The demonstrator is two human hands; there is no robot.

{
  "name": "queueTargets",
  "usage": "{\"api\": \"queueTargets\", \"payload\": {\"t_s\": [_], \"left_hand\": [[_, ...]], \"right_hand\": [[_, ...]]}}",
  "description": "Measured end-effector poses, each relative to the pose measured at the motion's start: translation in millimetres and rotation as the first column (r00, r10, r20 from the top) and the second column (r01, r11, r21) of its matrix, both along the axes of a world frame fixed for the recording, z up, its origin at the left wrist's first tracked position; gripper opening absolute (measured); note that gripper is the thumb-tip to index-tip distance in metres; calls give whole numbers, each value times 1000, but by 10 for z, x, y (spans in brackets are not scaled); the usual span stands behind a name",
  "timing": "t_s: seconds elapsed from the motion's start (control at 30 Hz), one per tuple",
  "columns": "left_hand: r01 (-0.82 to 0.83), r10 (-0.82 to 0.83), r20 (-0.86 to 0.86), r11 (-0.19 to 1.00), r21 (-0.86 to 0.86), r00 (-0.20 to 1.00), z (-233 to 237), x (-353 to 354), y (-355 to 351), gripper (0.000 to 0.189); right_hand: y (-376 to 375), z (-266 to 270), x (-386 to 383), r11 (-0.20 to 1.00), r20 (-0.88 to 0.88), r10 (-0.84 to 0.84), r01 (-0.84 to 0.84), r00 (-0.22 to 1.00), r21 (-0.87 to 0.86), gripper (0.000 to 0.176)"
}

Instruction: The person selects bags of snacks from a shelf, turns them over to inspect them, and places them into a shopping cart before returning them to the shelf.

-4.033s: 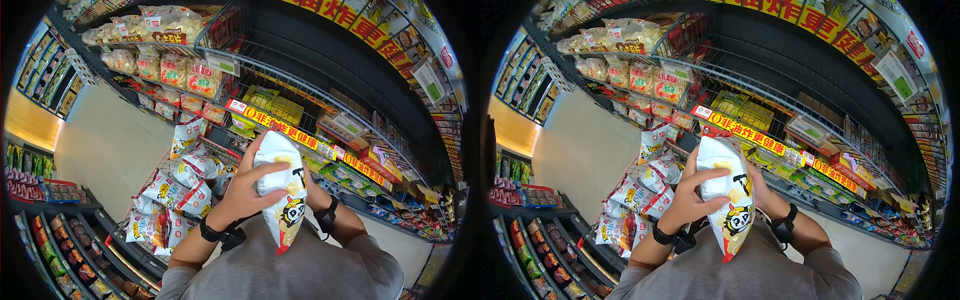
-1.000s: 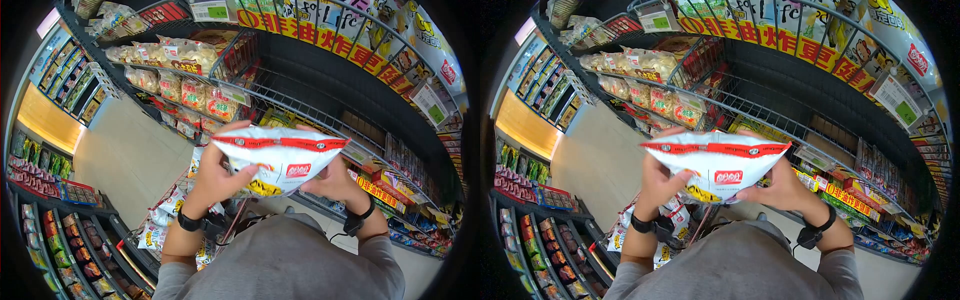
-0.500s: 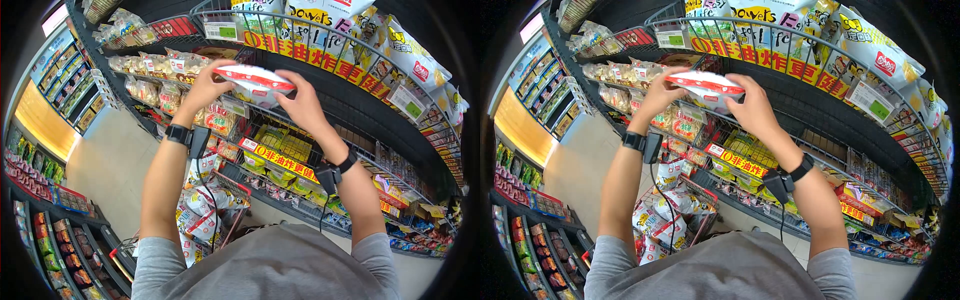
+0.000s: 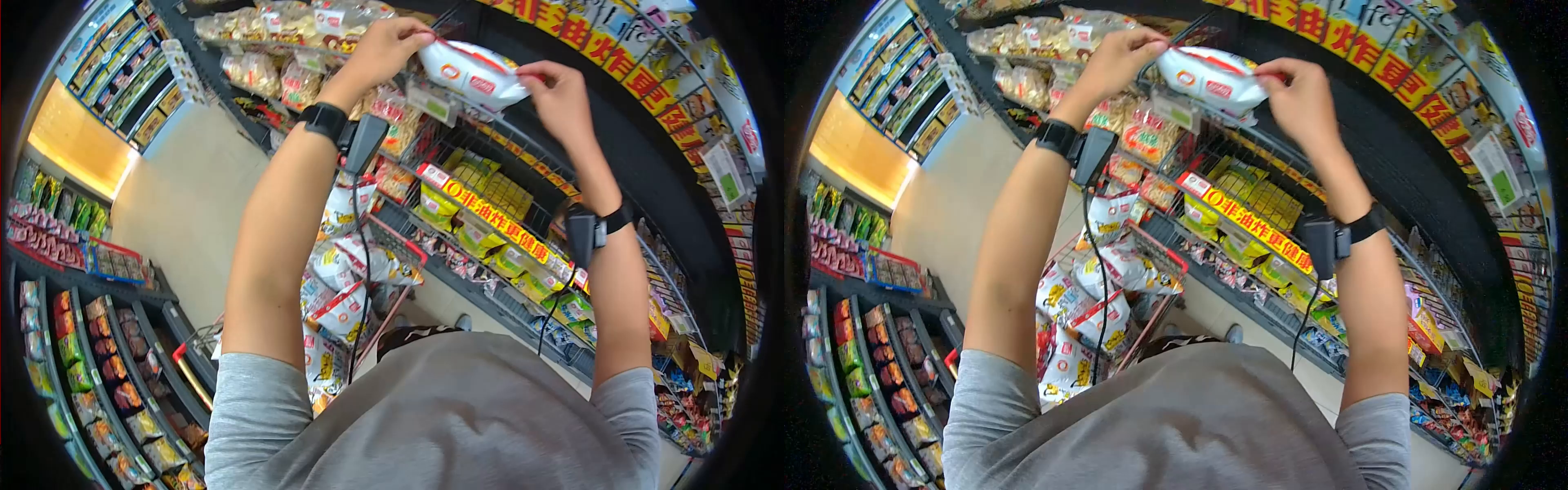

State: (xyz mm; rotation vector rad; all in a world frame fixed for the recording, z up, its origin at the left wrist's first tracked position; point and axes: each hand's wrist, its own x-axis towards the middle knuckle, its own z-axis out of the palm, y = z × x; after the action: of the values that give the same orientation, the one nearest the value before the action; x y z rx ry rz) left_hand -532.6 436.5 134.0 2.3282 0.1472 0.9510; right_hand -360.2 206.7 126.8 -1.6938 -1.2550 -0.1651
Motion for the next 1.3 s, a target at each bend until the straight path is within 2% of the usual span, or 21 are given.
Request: {"api": "queueTargets", "payload": {"t_s": [0.1,0.17,0.2,0.27,0.3,0.33,0.37,0.43,0.47,0.53,0.6,0.7,0.77,0.83,0.9,0.97,1.03,1.17,1.23,1.27,1.3], "left_hand": [[-36,36,21,999,3,999,-60,-101,15,26],[-61,72,250,997,-52,966,-107,-246,-64,26],[-117,135,223,989,-91,965,-112,-446,-194,26],[-129,142,64,976,-173,988,-362,-854,-335,25],[-118,108,-68,978,-169,992,-541,-1080,-422,22],[-133,56,-260,947,-292,964,-894,-1287,-398,22],[-25,-128,-301,890,-456,945,-1268,-1508,-375,22],[-290,-55,-590,832,-473,806,-1777,-1934,-562,29],[-365,-46,-647,794,-486,761,-2069,-2090,-671,37],[-442,-38,-699,750,-492,714,-2471,-2263,-833,46],[-662,77,-792,600,-449,606,-2716,-2248,-1048,67],[-663,178,-771,648,-376,611,-3193,-2174,-1140,78],[-644,128,-749,615,-454,650,-3292,-2144,-1184,69],[-643,80,-730,545,-538,679,-3297,-2118,-1200,60],[-657,115,-722,529,-537,682,-3386,-2155,-1228,51],[-596,223,-597,584,-551,771,-3719,-2260,-1224,48],[-566,184,-578,566,-599,795,-3372,-2269,-1367,43],[-376,128,-376,584,-720,918,-2658,-2205,-1660,42],[-197,-98,-324,620,-760,941,-2180,-2167,-1784,39],[-199,-105,-334,625,-755,937,-1948,-2159,-1832,39],[-64,-269,-319,665,-744,909,-1719,-2148,-1881,38]], "right_hand": [[1,66,-46,999,53,-34,35,998,-11,16],[-75,105,-152,992,51,-67,72,996,-101,19],[-121,86,-205,995,83,-75,81,994,-59,22],[-330,119,-407,989,227,-143,134,963,57,28],[-496,143,-501,991,170,-84,64,982,121,25],[-664,135,-608,982,119,-20,-3,993,188,23],[-856,80,-733,971,-39,99,-88,994,223,16],[-1229,-28,-897,902,-175,422,-393,890,179,8],[-1372,-167,-956,886,-346,461,-443,817,136,6],[-1471,-479,-955,877,-384,407,-472,829,-87,4],[-1458,-888,-862,884,-457,314,-432,832,-179,5],[-1474,-1449,-680,917,-474,157,-306,867,-255,6],[-1518,-1641,-734,918,-627,115,-324,771,-230,8],[-1556,-1674,-862,898,-568,87,-312,818,-311,8],[-1622,-1819,-965,892,-669,57,-339,741,-299,8],[-1679,-1916,-1070,882,-672,51,-349,739,-317,8],[-1734,-1943,-1189,871,-677,40,-357,735,-337,8],[-1839,-1926,-1315,848,-683,5,-365,730,-384,7],[-1852,-1873,-1347,838,-617,19,-349,787,-419,7],[-1882,-1894,-1307,819,-618,55,-390,784,-422,15],[-1866,-1852,-1306,825,-626,54,-388,778,-411,15]]}}
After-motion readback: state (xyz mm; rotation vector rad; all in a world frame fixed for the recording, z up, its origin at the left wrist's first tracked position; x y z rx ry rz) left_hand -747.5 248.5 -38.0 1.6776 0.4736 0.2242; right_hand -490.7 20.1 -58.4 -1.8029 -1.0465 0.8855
